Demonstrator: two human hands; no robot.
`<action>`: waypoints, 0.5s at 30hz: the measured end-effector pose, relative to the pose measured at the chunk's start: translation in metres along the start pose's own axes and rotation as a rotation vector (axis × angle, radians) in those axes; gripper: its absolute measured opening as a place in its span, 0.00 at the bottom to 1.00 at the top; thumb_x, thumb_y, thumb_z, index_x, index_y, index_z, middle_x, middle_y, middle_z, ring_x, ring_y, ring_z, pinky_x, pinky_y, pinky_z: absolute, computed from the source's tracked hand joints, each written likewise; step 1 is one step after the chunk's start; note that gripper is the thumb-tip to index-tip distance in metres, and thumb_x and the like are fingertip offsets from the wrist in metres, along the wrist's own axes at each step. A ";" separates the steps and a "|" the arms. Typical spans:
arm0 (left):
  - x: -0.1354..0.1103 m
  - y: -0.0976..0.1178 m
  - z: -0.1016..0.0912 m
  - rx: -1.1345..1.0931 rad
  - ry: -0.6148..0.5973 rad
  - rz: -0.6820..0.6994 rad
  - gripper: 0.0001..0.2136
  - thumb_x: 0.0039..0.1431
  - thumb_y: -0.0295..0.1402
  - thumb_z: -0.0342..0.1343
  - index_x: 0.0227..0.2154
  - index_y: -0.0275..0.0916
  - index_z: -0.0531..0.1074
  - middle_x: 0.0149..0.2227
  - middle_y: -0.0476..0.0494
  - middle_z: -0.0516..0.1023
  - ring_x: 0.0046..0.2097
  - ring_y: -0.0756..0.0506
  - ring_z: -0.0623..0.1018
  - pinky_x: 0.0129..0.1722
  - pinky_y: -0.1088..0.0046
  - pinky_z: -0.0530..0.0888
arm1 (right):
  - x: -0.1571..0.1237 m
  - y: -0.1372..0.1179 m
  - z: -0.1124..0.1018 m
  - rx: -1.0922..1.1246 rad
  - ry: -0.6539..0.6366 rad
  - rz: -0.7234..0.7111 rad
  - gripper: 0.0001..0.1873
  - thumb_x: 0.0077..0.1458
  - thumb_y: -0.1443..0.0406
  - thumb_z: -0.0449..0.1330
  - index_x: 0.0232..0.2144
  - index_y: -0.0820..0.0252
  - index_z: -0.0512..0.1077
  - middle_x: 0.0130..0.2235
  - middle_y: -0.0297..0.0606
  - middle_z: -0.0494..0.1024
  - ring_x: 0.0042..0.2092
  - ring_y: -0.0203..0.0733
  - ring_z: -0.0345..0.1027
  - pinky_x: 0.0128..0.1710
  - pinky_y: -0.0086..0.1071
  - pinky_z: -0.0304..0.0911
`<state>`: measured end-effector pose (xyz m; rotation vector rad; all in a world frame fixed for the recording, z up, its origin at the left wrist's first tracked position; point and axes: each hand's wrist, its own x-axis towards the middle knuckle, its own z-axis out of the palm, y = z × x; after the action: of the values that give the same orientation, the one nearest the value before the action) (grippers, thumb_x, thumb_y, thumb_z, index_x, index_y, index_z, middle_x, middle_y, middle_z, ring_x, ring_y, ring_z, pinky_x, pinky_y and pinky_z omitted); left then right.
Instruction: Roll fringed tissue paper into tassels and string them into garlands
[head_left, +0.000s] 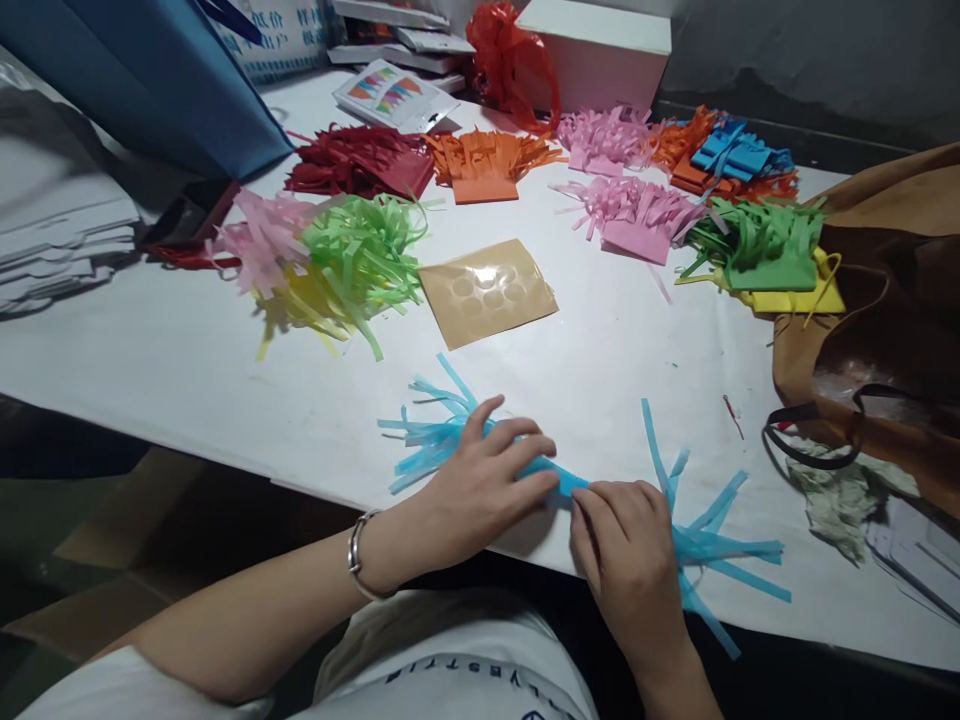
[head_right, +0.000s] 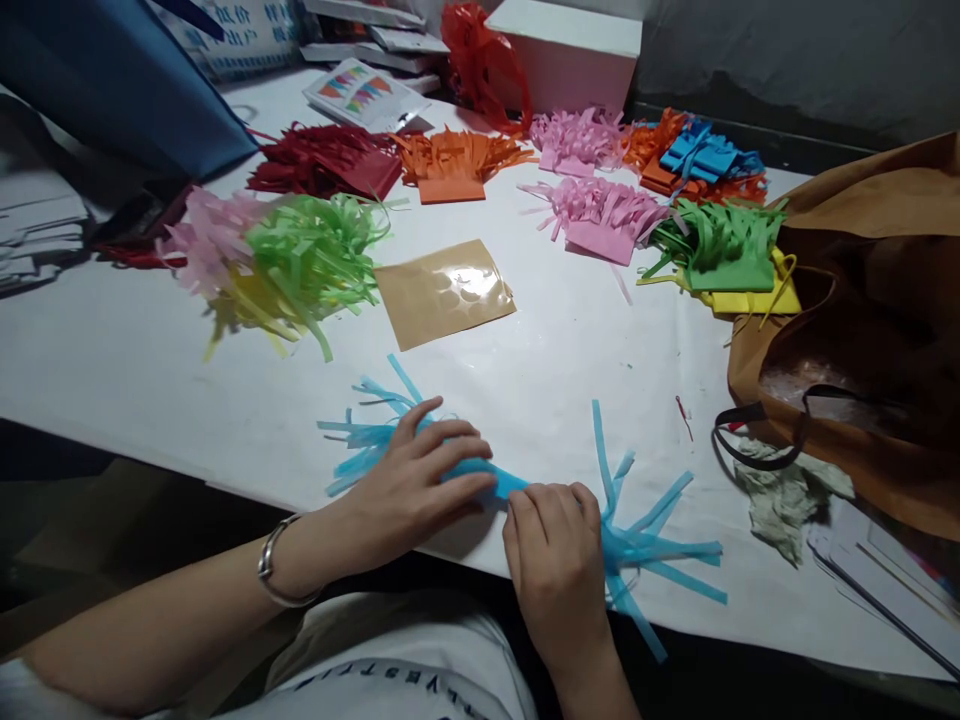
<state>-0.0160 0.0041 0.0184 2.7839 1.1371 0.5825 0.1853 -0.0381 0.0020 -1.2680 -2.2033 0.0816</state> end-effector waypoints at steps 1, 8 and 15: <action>-0.002 0.001 0.001 -0.008 -0.006 0.043 0.04 0.66 0.27 0.54 0.39 0.41 0.72 0.45 0.45 0.77 0.51 0.41 0.71 0.64 0.46 0.51 | 0.000 -0.001 0.000 0.007 -0.009 0.003 0.05 0.64 0.71 0.58 0.43 0.63 0.71 0.37 0.41 0.77 0.40 0.43 0.68 0.50 0.44 0.59; -0.010 -0.001 0.008 -0.093 -0.022 -0.033 0.10 0.70 0.27 0.49 0.33 0.40 0.72 0.31 0.48 0.77 0.40 0.44 0.71 0.53 0.57 0.59 | -0.009 0.004 -0.002 -0.086 -0.131 0.007 0.08 0.63 0.75 0.54 0.40 0.60 0.70 0.36 0.37 0.75 0.40 0.42 0.66 0.51 0.42 0.56; -0.008 0.005 0.006 -0.070 -0.052 -0.222 0.10 0.69 0.29 0.49 0.32 0.37 0.72 0.36 0.44 0.77 0.40 0.43 0.71 0.46 0.58 0.60 | -0.013 0.016 -0.013 -0.181 -0.079 0.139 0.06 0.67 0.68 0.53 0.35 0.58 0.69 0.35 0.38 0.74 0.40 0.45 0.67 0.51 0.47 0.53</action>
<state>-0.0156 -0.0046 0.0118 2.5524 1.3626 0.5124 0.2097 -0.0429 0.0012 -1.5406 -2.2276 -0.0141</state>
